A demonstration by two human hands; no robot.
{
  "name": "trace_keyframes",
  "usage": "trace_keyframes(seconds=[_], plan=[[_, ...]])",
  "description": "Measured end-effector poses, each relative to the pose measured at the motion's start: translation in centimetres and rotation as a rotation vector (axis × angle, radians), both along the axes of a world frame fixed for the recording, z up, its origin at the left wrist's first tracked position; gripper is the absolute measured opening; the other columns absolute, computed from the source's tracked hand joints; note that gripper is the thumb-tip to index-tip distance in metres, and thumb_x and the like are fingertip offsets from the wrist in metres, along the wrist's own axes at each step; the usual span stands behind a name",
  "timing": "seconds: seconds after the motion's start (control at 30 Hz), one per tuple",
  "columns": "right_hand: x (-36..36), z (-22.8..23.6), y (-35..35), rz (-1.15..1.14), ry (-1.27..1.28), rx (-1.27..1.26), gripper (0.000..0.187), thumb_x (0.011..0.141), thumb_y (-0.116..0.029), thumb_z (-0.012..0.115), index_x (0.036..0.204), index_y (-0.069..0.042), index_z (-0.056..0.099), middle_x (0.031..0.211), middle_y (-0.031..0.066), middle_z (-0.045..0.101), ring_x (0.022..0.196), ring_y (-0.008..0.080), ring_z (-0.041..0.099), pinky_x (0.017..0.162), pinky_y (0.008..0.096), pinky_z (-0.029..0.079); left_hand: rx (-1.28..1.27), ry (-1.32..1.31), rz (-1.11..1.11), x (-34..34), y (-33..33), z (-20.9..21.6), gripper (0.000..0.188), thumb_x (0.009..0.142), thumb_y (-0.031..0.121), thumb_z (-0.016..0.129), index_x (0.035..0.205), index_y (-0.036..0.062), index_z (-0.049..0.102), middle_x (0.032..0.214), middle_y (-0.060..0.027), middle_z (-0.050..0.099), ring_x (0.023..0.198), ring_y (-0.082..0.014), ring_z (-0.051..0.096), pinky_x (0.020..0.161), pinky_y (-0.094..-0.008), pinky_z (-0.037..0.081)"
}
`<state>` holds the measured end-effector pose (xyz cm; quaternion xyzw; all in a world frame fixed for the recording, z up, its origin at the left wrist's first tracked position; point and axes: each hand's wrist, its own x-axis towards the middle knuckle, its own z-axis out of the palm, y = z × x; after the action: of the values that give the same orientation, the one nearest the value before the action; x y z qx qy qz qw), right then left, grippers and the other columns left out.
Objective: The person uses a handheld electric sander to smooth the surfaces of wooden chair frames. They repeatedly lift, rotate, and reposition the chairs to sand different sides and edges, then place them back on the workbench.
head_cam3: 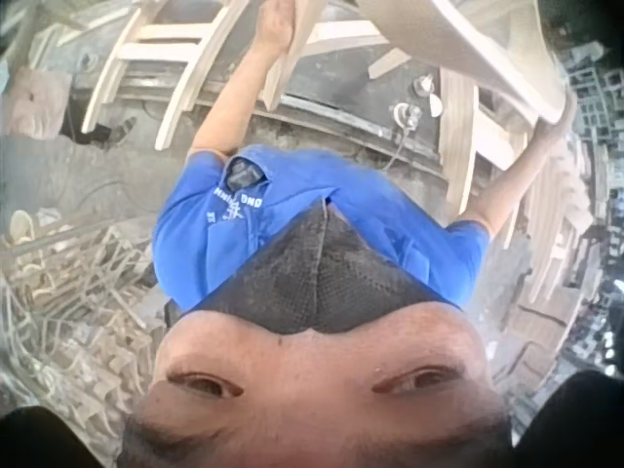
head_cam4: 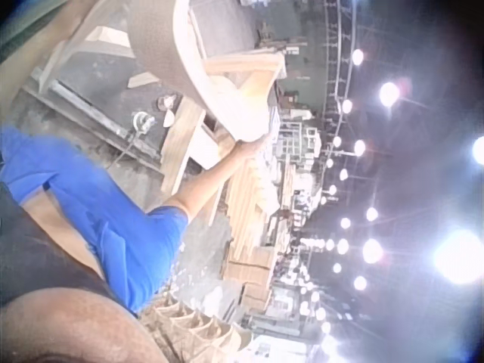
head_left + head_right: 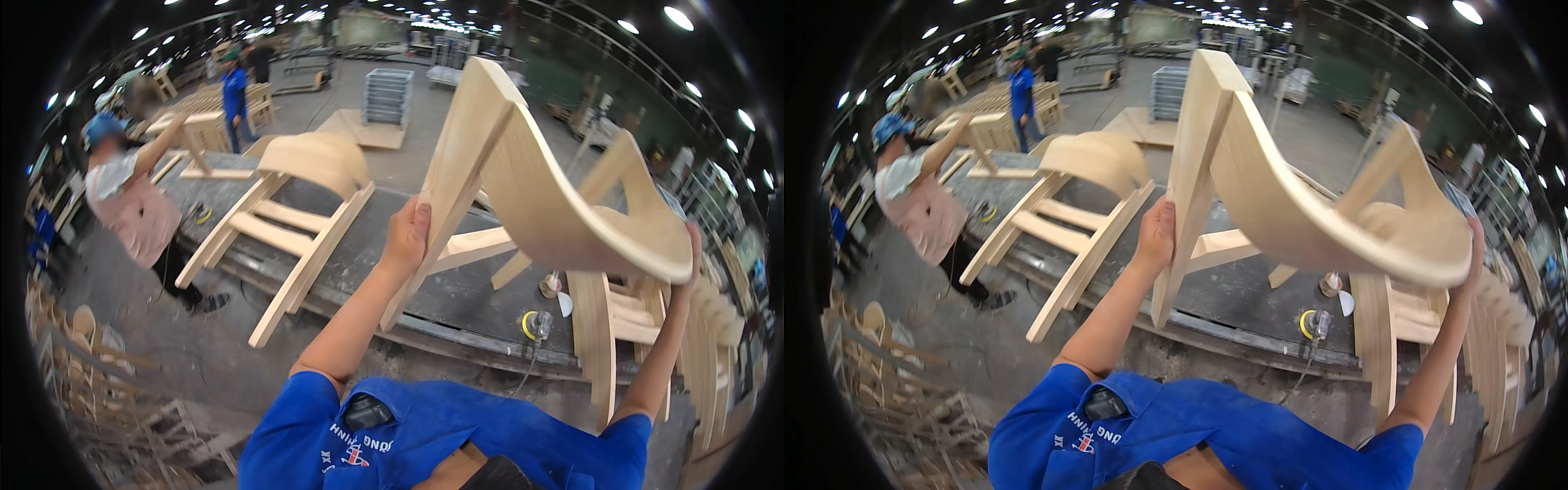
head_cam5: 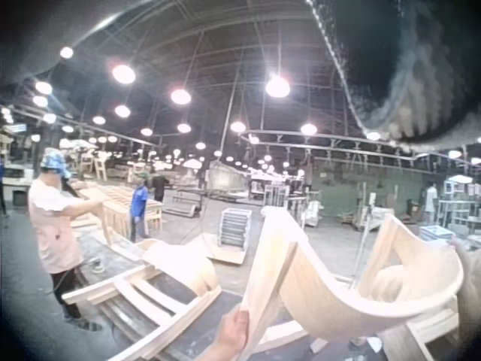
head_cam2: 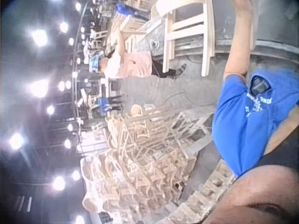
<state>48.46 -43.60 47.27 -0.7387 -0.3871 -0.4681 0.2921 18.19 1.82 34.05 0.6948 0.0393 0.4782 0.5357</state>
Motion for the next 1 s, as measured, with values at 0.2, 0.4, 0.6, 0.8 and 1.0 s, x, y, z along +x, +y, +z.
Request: trace_keyframes(seconds=[0.2,0.4,0.6,0.8,1.0], plan=[[-7.0,2.9,5.5,0.362,-0.150,0.078,0.080,0.075,-0.044,0.073,0.134,-0.001,0.040,0.130,0.0144,0.048,0.124,0.0285,0.044,0.106,0.0389,0.030,0.132,0.055,-0.032,2.8,-3.7,4.3,0.066,0.092,0.060,0.045,0.107,-0.0023,0.062,0.086,-0.0150,0.069,0.084,-0.0198,0.064,0.076,-0.0335,0.048],[-3.8,4.6,6.1,0.296,-0.150,0.197,0.074,0.076,-0.045,0.073,0.129,-0.004,0.041,0.122,0.0113,0.049,0.117,0.0258,0.046,0.102,0.0344,0.034,0.103,-0.007,-0.173,5.1,-5.9,5.9,0.066,0.088,0.058,0.056,0.109,-0.0051,0.061,0.090,-0.0138,0.069,0.086,-0.0172,0.064,0.077,-0.0301,0.049],[0.6,5.3,5.6,0.369,-0.152,0.207,0.076,0.076,-0.046,0.073,0.130,-0.003,0.041,0.121,0.0111,0.051,0.117,0.0235,0.047,0.103,0.0345,0.035,0.000,-0.041,-0.329,6.3,-7.0,6.2,0.062,0.079,0.046,0.074,0.113,-0.0040,0.058,0.099,-0.0086,0.068,0.090,-0.0145,0.061,0.082,-0.0289,0.048],[3.6,6.2,6.2,0.324,-0.216,0.184,0.071,0.079,-0.042,0.072,0.130,-0.005,0.041,0.119,0.0099,0.052,0.113,0.0234,0.050,0.101,0.0345,0.036,-0.053,-0.023,-0.410,7.4,-5.9,6.1,0.067,0.073,0.041,0.081,0.116,-0.0034,0.055,0.103,-0.0073,0.065,0.094,-0.0152,0.060,0.085,-0.0292,0.048],[5.6,6.9,8.6,0.463,-0.129,0.363,0.065,0.074,-0.022,0.074,0.129,-0.004,0.043,0.116,0.0147,0.056,0.112,0.0236,0.054,0.095,0.0356,0.042,0.011,0.034,-0.320,7.9,-4.2,2.8,0.075,0.073,0.041,0.081,0.124,-0.0041,0.048,0.121,-0.0122,0.055,0.110,-0.0196,0.054,0.094,-0.0327,0.043]])
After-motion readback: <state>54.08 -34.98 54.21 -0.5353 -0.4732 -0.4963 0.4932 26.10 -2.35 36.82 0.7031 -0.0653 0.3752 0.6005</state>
